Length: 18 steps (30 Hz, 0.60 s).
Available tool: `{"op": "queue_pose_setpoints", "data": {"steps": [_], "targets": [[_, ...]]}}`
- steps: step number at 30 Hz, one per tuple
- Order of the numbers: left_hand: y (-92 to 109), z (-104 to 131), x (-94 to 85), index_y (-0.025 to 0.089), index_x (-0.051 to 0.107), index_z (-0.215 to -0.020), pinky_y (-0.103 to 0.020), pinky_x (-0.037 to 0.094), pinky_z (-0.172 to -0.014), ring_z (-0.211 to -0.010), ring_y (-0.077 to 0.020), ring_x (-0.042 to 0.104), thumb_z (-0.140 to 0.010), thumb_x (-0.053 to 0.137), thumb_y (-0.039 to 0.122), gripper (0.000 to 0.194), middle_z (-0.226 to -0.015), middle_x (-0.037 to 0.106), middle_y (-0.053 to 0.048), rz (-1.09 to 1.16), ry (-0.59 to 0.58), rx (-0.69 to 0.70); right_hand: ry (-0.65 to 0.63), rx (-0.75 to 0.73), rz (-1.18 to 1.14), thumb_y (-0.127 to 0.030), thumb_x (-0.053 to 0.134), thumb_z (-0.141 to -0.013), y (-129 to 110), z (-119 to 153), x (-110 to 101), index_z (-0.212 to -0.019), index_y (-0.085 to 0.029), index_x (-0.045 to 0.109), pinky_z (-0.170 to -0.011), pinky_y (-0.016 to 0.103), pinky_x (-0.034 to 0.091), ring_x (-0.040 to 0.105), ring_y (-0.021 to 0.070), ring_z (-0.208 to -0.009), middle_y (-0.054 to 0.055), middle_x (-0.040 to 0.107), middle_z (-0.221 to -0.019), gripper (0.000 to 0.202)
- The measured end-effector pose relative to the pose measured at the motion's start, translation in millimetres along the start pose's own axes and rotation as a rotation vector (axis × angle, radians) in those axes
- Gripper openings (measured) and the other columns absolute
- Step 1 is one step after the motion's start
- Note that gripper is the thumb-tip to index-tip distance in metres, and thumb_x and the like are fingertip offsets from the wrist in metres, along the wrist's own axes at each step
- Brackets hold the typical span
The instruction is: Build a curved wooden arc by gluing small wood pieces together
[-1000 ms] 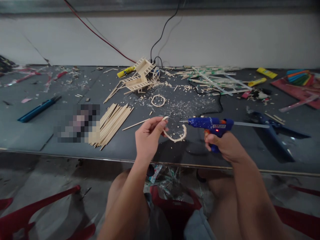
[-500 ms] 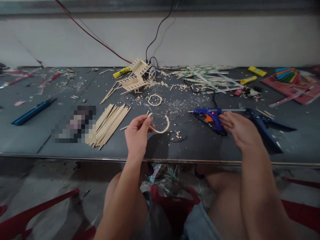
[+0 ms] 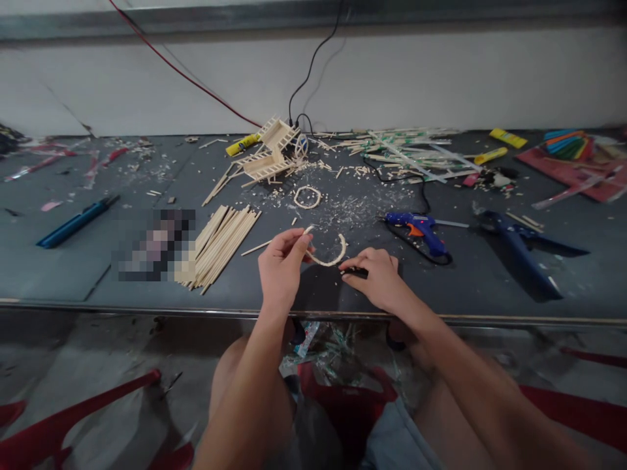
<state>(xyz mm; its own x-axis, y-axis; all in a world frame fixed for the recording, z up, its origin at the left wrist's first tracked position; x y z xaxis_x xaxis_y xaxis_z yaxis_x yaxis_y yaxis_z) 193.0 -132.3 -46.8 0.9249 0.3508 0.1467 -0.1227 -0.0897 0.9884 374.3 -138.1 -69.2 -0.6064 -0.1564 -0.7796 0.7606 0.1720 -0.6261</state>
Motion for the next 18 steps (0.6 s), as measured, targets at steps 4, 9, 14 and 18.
{"op": "queue_pose_setpoints", "data": {"steps": [4,9,14,18], "targets": [[-1,3,1.5,0.016,0.069,-0.089,-0.021,0.052,-0.052,-0.062,-0.0118,0.065,-0.071,0.074,0.032,0.025,-0.08,0.073,-0.004,0.003,-0.043,-0.001,-0.004,0.014,0.038,-0.031,0.064,-0.081,0,0,3,-0.086,-0.034,0.075,-0.089,0.045,0.03,0.049,0.0268,-0.101,0.004,0.062,-0.093,0.012],[1,8,4.1,0.017,0.068,-0.089,-0.021,0.052,-0.053,-0.063,-0.0122,0.066,-0.072,0.073,0.032,0.024,-0.08,0.073,-0.004,0.029,-0.12,0.006,0.063,-0.032,-0.068,-0.029,0.062,-0.083,2,-1,-2,-0.084,-0.026,0.072,-0.089,0.043,0.035,0.05,0.0258,-0.1,0.005,0.063,-0.095,0.011],[5,15,9.8,0.017,0.068,-0.087,-0.021,0.052,-0.055,-0.062,-0.0112,0.065,-0.074,0.073,0.031,0.02,-0.078,0.073,-0.003,0.056,-0.217,0.012,0.078,0.032,-0.462,-0.036,0.059,-0.085,13,-1,-20,-0.09,-0.021,0.066,-0.073,0.031,0.044,0.057,0.0167,-0.079,0.003,0.065,-0.089,0.017],[5,21,14.3,0.017,0.069,-0.087,-0.021,0.052,-0.055,-0.063,-0.0115,0.065,-0.074,0.073,0.029,0.019,-0.076,0.072,-0.003,0.001,-0.241,0.031,0.09,0.12,-0.75,-0.041,0.066,-0.079,15,2,-28,-0.09,-0.02,0.063,-0.062,0.026,0.045,0.054,0.0115,-0.063,-0.001,0.061,-0.074,0.024]]}}
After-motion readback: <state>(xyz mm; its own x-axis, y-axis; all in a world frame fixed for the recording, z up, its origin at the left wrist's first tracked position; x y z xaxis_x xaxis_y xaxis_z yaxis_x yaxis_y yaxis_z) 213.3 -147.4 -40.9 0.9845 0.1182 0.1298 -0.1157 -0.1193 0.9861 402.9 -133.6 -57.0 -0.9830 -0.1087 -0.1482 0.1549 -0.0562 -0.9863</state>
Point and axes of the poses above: each hand's wrist, its own z-axis away from the middle knuckle, its own x-axis out of the palm, y = z × x, the point moved 1 cm from there along -z, towards the middle knuckle
